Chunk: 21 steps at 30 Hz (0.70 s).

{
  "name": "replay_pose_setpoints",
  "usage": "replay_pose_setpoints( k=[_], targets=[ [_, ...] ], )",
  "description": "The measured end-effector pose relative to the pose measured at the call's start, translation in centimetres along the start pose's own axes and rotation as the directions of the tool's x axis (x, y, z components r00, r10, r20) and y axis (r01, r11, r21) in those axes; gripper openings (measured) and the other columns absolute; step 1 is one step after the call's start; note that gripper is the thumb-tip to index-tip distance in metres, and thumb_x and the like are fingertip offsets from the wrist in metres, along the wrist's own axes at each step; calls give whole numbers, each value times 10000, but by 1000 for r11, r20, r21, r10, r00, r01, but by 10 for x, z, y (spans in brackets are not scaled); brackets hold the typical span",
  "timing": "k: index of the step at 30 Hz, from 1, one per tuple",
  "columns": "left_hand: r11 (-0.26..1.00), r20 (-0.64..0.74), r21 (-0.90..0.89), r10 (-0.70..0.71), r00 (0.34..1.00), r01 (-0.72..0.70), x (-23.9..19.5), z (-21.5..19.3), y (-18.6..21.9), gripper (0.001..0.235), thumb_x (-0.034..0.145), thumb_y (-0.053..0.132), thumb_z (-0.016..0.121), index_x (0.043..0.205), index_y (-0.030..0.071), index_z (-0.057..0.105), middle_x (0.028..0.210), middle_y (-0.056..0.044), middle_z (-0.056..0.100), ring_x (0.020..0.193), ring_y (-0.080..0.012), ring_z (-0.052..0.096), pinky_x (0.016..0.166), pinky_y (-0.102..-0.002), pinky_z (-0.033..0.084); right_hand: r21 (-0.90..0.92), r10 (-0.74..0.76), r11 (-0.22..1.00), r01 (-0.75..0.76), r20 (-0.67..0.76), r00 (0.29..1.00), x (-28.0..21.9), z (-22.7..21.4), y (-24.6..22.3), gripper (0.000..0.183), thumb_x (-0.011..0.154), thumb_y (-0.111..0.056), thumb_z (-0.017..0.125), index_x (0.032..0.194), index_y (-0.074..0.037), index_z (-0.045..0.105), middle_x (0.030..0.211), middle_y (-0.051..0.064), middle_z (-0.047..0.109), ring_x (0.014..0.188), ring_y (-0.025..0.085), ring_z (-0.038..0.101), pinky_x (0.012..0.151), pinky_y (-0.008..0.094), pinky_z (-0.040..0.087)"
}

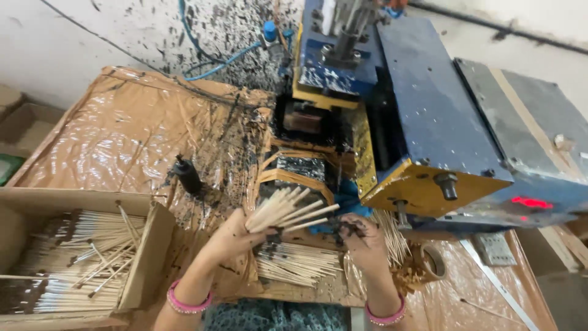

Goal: Operating a machine to process bundles of thin wooden sticks, likely for incense production, including feeding bundles into the machine and collecting them.

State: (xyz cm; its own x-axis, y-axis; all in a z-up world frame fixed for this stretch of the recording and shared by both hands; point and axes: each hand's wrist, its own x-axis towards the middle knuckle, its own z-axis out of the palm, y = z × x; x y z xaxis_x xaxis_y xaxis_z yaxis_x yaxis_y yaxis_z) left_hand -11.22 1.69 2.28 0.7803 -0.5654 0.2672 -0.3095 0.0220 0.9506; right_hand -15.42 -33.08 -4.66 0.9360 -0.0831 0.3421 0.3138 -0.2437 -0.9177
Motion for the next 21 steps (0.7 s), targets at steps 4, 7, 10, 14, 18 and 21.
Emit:
replay_pose_setpoints(
  k=[4,7,10,14,18,21],
  targets=[
    [990,-281,-77,92,955,-118,15,-47,-4,373,849,-31,725,1219,-6,679,1121,-61,753,1006,-89,650,876,-272,520,91,-41,995,37,47,998,45,28,-75,242,915,61,649,1143,0,707,991,-6,716,869,52,636,803,221,524],
    [995,-388,60,96,916,-79,22,-53,-22,301,864,-6,722,1165,-13,721,980,-42,778,874,-116,654,777,-280,556,-183,84,982,-49,192,978,54,51,-109,267,876,-6,672,1138,-21,727,908,-4,741,768,56,635,679,235,523],
    [874,-492,402,459,740,-275,4,-42,-52,234,915,5,723,1143,-36,686,1025,-100,688,899,-218,645,795,-325,530,-444,144,896,3,297,944,37,47,-78,371,883,-138,767,1247,-69,790,780,72,766,648,133,640,621,306,512],
    [983,-686,138,7,727,121,-62,-27,-185,205,877,12,634,1066,-20,708,779,-78,722,630,-191,657,533,-336,526,-152,36,988,16,334,942,7,38,-49,296,828,-50,707,1120,-2,725,985,65,810,865,102,731,796,272,579],
    [981,-764,182,100,637,65,-92,-12,-188,143,941,-15,621,1068,-26,686,833,-78,710,718,-151,655,609,-307,535,-198,193,971,-133,326,925,-15,48,-25,273,819,-40,741,1090,-4,755,981,78,810,931,117,733,848,272,567],
    [996,-759,73,89,645,-51,-89,4,-156,221,909,-46,625,1115,-29,703,913,-53,746,759,-133,665,633,-293,542,-205,111,977,-58,256,960,-16,64,-33,285,829,-28,765,1113,-5,744,988,69,818,930,117,729,850,275,564]
  ],
)
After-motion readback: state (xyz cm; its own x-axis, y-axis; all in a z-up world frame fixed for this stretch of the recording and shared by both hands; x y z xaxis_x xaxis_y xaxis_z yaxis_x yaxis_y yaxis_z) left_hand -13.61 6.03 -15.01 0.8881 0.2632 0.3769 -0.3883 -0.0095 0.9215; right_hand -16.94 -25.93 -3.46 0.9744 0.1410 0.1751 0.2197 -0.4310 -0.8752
